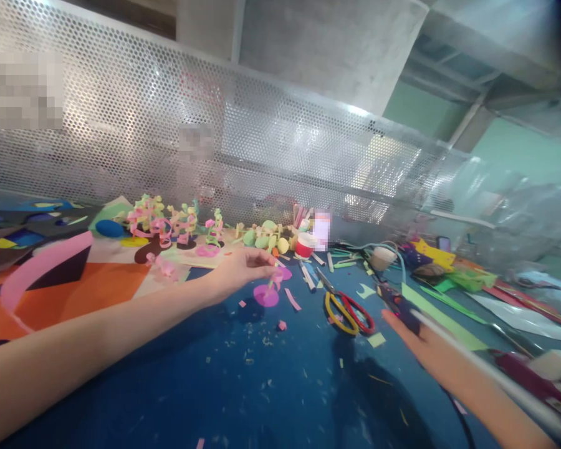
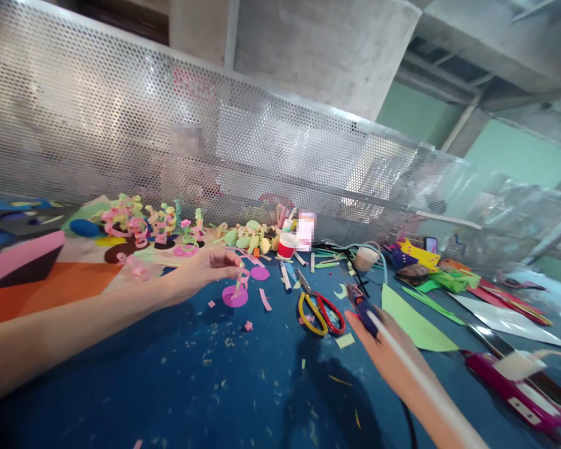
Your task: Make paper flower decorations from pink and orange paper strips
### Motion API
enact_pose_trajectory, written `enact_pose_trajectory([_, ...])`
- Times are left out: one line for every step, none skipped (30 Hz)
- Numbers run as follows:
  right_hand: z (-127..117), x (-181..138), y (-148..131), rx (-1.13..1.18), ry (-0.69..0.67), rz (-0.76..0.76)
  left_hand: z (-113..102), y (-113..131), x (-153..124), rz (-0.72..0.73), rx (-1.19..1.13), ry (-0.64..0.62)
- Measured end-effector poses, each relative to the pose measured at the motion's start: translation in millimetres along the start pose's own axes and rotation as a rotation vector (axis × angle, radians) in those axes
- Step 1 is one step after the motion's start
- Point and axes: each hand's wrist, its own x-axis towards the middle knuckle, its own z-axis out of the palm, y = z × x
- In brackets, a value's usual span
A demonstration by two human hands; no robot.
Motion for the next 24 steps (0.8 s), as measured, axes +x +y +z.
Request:
enact_pose_trajectory([4.7,1.6,19.5,-0.033,0.008,0.003,-1.4,-0.1,0.1,-0.010,0.015,0.004])
enact_pose_trajectory([9.3,2.4,37.7,-0.061,0.008,0.009,-2.7,-0.1,0.1,-0.018,0.028,0.004])
enact_pose_trajectory([13.4,2.6,54.5,-0.115,0.024,-0.003,-4.0,0.1,-0.2,-0.022,0.040,0.004])
enact_pose_trajectory([16.7,2.4,69.6,-0.134,0.006,-0.021,-5.3,0.3,-0.7,-0.020,0.048,0.004])
enact_pose_trajectory([18.9,2.1,83.0,-0.140,-0.030,-0.039,-6.6,0.4,-1.3,-0.017,0.054,0.007])
enact_pose_trajectory([19.9,2.0,94.6,-0.139,-0.077,-0.060,-8.0,0.3,-2.1,-0.016,0.058,0.012])
enact_pose_trajectory([19.5,2.2,104.1,-0.129,-0.134,-0.080,-9.3,0.0,-2.9,-0.016,0.061,0.016])
enact_pose_trajectory([17.8,2.8,110.9,-0.124,-0.192,-0.094,-10.6,-0.4,-3.8,-0.018,0.066,0.021])
enact_pose_trajectory([15.0,3.7,114.2,-0.132,-0.237,-0.099,-11.9,-1.0,-4.6,-0.022,0.074,0.025])
enact_pose_trajectory([11.2,4.6,113.1,-0.162,-0.253,-0.090,-13.1,-1.8,-5.3,-0.030,0.083,0.027])
enact_pose_trajectory([6.7,5.4,106.6,-0.200,-0.239,-0.074,-14.2,-2.5,-6.0,-0.039,0.094,0.026])
enact_pose_trajectory([1.8,5.9,94.2,-0.251,-0.188,-0.045,-15.2,-3.2,-6.5,-0.047,0.104,0.026])
enact_pose_trajectory([-3.0,6.0,75.7,-0.281,-0.120,-0.023,-16.0,-4.0,-6.9,-0.055,0.111,0.028])
enact_pose_trajectory([-7.1,5.6,52.0,-0.237,-0.084,-0.033,-16.7,-4.7,-7.2,-0.060,0.116,0.035])
enact_pose_trajectory([-10.1,4.9,24.4,-0.120,-0.131,-0.064,-17.2,-5.4,-7.2,-0.062,0.120,0.043])
enact_pose_trajectory([-11.5,4.1,-5.2,0.016,-0.208,-0.087,-17.6,-6.2,-7.2,-0.062,0.125,0.053])
enact_pose_trajectory([-10.8,3.3,-34.7,0.130,-0.297,-0.119,-17.8,-7.1,-7.0,-0.061,0.129,0.064])
enact_pose_trajectory([-8.0,2.6,-62.0,0.212,-0.364,-0.148,-17.9,-8.2,-6.7,-0.061,0.132,0.071])
enact_pose_trajectory([-3.0,2.3,-85.6,0.263,-0.399,-0.160,-17.9,-9.6,-6.3,-0.062,0.135,0.073])
enact_pose_trajectory([3.8,2.2,-104.4,0.298,-0.409,-0.176,-17.9,-11.2,-6.0,-0.063,0.135,0.070])
enact_pose_trajectory([12.0,2.6,-118.3,0.315,-0.411,-0.201,-17.8,-13.0,-5.6,-0.062,0.133,0.065])
enact_pose_trajectory([21.0,3.2,-127.6,0.320,-0.404,-0.218,-17.7,-14.9,-5.3,-0.058,0.132,0.061])
enact_pose_trajectory([30.2,4.1,-133.2,0.317,-0.386,-0.236,-17.6,-16.7,-5.0,-0.052,0.136,0.058])
enact_pose_trajectory([39.1,5.1,-136.2,0.307,-0.367,-0.253,-17.4,-18.3,-4.9,-0.044,0.145,0.055])
